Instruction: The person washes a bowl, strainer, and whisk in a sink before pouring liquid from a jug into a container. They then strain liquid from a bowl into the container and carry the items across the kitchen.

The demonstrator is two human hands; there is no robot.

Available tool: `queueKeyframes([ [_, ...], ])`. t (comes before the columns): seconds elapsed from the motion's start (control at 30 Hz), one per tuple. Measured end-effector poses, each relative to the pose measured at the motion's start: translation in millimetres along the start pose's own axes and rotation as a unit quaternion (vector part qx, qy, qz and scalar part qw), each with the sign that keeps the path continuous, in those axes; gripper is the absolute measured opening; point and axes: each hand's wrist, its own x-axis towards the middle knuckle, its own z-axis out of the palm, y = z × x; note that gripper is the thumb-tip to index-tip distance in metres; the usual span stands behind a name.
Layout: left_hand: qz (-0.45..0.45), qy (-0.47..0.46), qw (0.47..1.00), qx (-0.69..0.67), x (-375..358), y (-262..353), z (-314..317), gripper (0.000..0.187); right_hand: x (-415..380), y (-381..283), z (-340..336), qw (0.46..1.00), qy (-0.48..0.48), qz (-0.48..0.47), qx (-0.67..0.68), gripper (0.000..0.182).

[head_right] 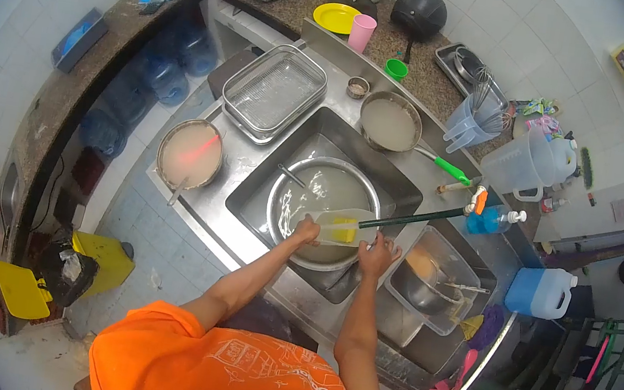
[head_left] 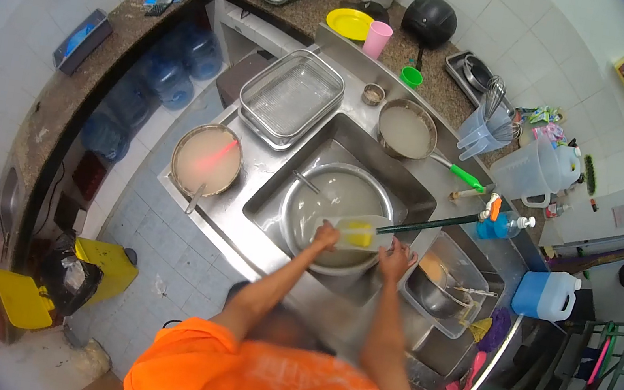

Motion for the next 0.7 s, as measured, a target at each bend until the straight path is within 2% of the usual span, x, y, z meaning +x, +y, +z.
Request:
queueKeyframes([
  [0.33,0.006,0.004,1.000,0.030,-7.9,5.8,-3.1,0.070,0.4,-0.6,-0.4,1.000,-0.005,-0.002,-0.003,0.044],
  [0.4,0.008,0.016,0.999,0.038,1.2,-0.2,-0.2,0.052,0.2,-0.8,0.2,1.000,0.000,-0.002,-0.001,0.043],
  [0.7,0.019,0.019,0.999,0.032,0.0,-1.3,-3.1,0.047,0.0,-2.4,-1.6,1.000,0.007,0.002,0.002,0.041],
])
